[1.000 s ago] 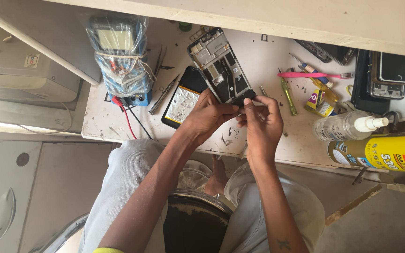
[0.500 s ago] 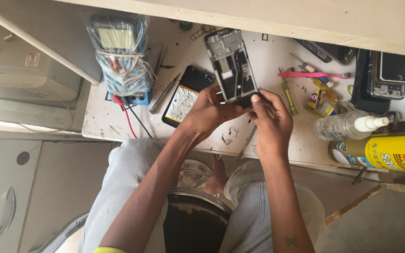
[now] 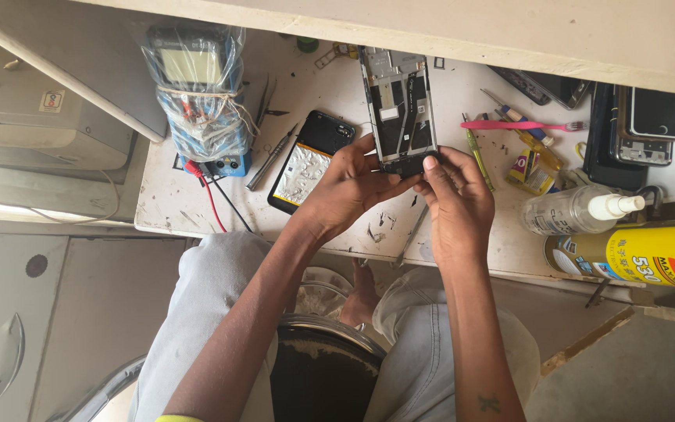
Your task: The person sits at a cluttered repair bench and works on a disassembled smartphone, prying at its frame and handling internal components by hand. They use a screwdriver on the phone, reposition the chassis repeatedly, then fit the back cover onto the phone body and press it closed.
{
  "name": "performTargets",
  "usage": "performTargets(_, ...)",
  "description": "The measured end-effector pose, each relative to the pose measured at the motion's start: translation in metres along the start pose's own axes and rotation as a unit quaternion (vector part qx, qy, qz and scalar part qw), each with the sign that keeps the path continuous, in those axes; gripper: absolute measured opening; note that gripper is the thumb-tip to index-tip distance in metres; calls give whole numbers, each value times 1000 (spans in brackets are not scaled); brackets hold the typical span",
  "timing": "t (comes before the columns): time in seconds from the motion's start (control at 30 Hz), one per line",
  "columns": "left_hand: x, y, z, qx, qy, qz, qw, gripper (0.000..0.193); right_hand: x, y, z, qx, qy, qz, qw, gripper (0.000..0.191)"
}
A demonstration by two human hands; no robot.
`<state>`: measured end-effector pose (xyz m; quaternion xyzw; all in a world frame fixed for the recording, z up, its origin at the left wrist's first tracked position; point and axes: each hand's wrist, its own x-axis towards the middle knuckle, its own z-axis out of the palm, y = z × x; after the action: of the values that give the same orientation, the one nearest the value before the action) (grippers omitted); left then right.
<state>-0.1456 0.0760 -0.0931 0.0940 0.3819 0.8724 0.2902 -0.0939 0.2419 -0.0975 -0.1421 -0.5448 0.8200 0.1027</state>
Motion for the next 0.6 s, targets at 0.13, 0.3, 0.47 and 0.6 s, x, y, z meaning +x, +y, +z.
performTargets(0.13,0,1,-1,3,-1,3,1000,48,-2,1,4,-28,21,-39,999,22)
performTargets(0.3,0,3,-1,-4,-1,1,1000,46,-3,2,7,-39,9,-78,996,18)
performTargets(0.47,-1,5,-1,-25,-6,-10,1000,45,-5,1,10,-48,14,-88,995,18)
performTargets(0.6,-2,7,-1,-48,-13,-13,999,44,-7,-2,11,-44,-1,-95,995,18)
